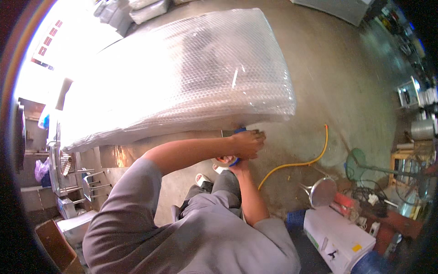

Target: The person wraps a large piece of furniture with bubble wrap and secures it with packing tape. They smooth the wrap, apply tape to the edges, and rotate the item to cover all sides.

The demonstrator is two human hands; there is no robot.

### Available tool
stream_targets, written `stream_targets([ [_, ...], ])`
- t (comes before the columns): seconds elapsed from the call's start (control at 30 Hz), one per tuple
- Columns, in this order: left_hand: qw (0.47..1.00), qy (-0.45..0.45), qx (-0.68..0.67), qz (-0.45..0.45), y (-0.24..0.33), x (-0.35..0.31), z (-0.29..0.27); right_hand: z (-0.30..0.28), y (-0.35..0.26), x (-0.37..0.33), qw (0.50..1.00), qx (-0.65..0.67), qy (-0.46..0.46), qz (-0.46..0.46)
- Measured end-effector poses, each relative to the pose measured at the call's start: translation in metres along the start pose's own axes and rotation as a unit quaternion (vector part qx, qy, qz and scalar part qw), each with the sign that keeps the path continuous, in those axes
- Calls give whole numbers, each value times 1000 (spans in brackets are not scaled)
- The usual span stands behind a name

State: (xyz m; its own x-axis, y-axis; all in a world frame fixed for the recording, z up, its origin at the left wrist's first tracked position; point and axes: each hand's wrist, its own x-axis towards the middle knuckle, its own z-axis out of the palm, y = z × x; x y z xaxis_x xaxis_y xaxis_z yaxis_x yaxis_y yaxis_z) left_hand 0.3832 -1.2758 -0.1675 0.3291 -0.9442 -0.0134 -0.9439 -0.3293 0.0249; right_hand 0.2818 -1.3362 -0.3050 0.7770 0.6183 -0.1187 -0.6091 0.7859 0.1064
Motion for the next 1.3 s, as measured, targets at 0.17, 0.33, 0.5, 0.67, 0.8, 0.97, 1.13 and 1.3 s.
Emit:
stream_targets([
  [0.17, 945, -317, -24, -79, -24, -2, 37, 8, 27, 3, 952, -296, 26, 67],
  [0.33, 924, -374, 27, -70, -19, -2, 33, 64, 13, 20, 754, -559, 244, 245],
  [0.5, 938, -331, 92, -47, -21, -34, 46, 85, 36, 26, 368, -880, 86, 286],
  [0.67, 955, -186, 224, -51, -10, -96, 28, 69, 22, -55, 595, -741, 246, 189],
  [0.8, 982, 22, -156, -109, 8, -126, -35, 43, -42, -145, 656, -663, 349, 85],
  [0.97, 756, 314, 71, -570, -16, -116, -99, 56, -168, -197, 706, -553, 439, -51],
  [1.13, 635, 108, -19, -765, -50, -104, -120, 130, -324, -176, 669, -608, 426, -33],
  [1.3, 530, 122, 0, -839, -96, -93, -132, 161, -437, -83, 612, -664, 428, -43],
])
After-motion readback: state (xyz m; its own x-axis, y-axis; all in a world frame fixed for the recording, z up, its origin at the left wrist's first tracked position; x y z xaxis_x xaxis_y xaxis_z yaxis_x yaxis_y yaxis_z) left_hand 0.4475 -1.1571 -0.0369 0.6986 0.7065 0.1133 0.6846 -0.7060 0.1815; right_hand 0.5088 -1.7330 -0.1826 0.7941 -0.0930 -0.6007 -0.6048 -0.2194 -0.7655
